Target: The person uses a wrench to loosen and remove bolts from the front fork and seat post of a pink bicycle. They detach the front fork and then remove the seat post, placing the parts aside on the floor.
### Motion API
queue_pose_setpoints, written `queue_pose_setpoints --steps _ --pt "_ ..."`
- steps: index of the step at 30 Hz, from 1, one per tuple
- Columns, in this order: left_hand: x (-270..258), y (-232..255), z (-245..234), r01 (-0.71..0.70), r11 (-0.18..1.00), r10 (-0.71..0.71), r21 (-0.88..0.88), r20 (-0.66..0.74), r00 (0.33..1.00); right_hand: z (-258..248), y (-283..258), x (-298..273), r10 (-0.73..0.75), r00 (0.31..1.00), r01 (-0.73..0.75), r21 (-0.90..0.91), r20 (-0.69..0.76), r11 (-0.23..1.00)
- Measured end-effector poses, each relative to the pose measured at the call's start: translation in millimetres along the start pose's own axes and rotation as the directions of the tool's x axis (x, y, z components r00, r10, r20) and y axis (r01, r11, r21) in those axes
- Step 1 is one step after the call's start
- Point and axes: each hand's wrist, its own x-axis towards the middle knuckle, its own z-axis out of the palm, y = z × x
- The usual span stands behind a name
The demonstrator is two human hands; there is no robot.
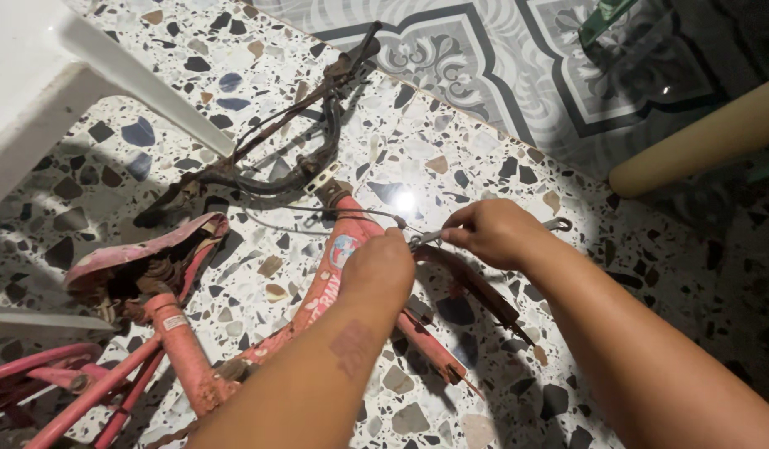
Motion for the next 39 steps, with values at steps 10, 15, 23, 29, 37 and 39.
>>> queue_pose_setpoints --steps 10,15,23,29,37,39 --pt "-38.1 -24.5 -12.0 0.173 0.922 -0.23 -0.347 -0.13 0.964 -10.3 -60.4 -15.4 0.03 0.996 -0.02 -0.123 0.083 0.992" --pt "-40.3 -23.3 -5.8 0.093 0.92 -0.154 -0.38 -0.136 0.979 -9.5 -58.2 -16.7 0.078 0.994 -0.064 -0.167 0.082 0.984" --pt "-34.2 -34.9 20.1 -0.234 0.915 0.141 -0.328 -0.283 0.949 2.8 -33.4 14.0 -0.005 0.994 0.025 -0.174 0.113 0.984" --pt "-33.0 -40.1 28.8 -0.159 0.901 0.077 -0.404 -0.213 0.974 3.5 -30.4 14.9 -0.019 0.985 0.061 -0.239 0.173 0.969" --pt "-34.0 -35.6 22.9 -0.14 0.921 0.081 -0.363 -0.172 0.982 -3.6 -41.7 9.3 0.049 0.99 -0.01 -0.29 0.129 0.957" --pt "-35.2 -35.0 20.4 -0.122 0.922 0.069 -0.366 -0.155 0.985 -0.9 -39.8 8.9 0.053 0.995 -0.02 -0.347 0.087 0.938"
